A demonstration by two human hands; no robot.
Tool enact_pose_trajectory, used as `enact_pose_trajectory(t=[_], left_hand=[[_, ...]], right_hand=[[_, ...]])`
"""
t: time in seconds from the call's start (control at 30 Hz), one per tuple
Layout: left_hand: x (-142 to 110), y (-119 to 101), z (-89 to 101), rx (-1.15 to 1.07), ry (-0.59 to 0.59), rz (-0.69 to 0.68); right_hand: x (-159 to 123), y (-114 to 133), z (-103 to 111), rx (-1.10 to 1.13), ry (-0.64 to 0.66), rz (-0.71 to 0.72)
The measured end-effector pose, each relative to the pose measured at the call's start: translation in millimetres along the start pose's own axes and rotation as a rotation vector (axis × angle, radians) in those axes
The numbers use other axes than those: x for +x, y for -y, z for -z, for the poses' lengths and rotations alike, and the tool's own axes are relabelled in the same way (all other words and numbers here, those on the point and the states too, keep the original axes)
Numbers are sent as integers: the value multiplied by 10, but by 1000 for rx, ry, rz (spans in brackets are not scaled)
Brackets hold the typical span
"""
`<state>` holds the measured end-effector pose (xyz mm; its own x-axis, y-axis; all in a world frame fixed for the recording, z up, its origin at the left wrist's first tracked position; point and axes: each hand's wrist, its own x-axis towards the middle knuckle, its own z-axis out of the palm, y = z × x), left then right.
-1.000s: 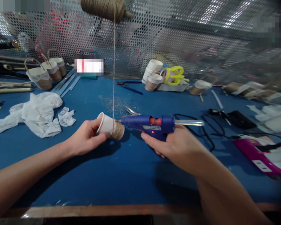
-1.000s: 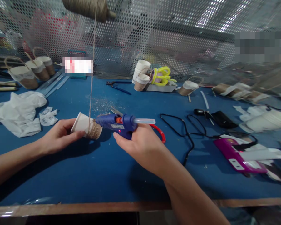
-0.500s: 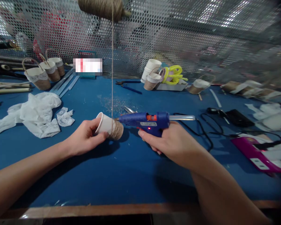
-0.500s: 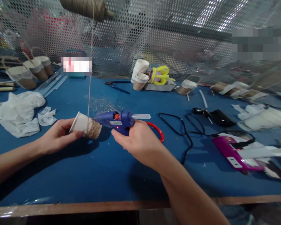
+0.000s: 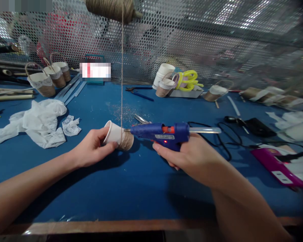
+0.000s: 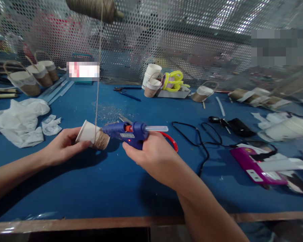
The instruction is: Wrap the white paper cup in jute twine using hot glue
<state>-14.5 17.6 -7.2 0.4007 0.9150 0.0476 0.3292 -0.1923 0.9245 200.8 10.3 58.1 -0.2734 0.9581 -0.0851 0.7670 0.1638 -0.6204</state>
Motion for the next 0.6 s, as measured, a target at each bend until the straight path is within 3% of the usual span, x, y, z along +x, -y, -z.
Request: enact_pose_trajectory(t=[0.33, 0.47, 0.6], left_hand=[[6, 32, 11, -4, 6, -20], [5, 26, 10, 20, -5, -20], [2, 21, 5, 31, -7, -8]], right_hand=[[-40, -246, 41, -290, -15, 335], [-25, -151, 23, -165, -56, 264], [-6, -51, -2, -54, -15, 79]])
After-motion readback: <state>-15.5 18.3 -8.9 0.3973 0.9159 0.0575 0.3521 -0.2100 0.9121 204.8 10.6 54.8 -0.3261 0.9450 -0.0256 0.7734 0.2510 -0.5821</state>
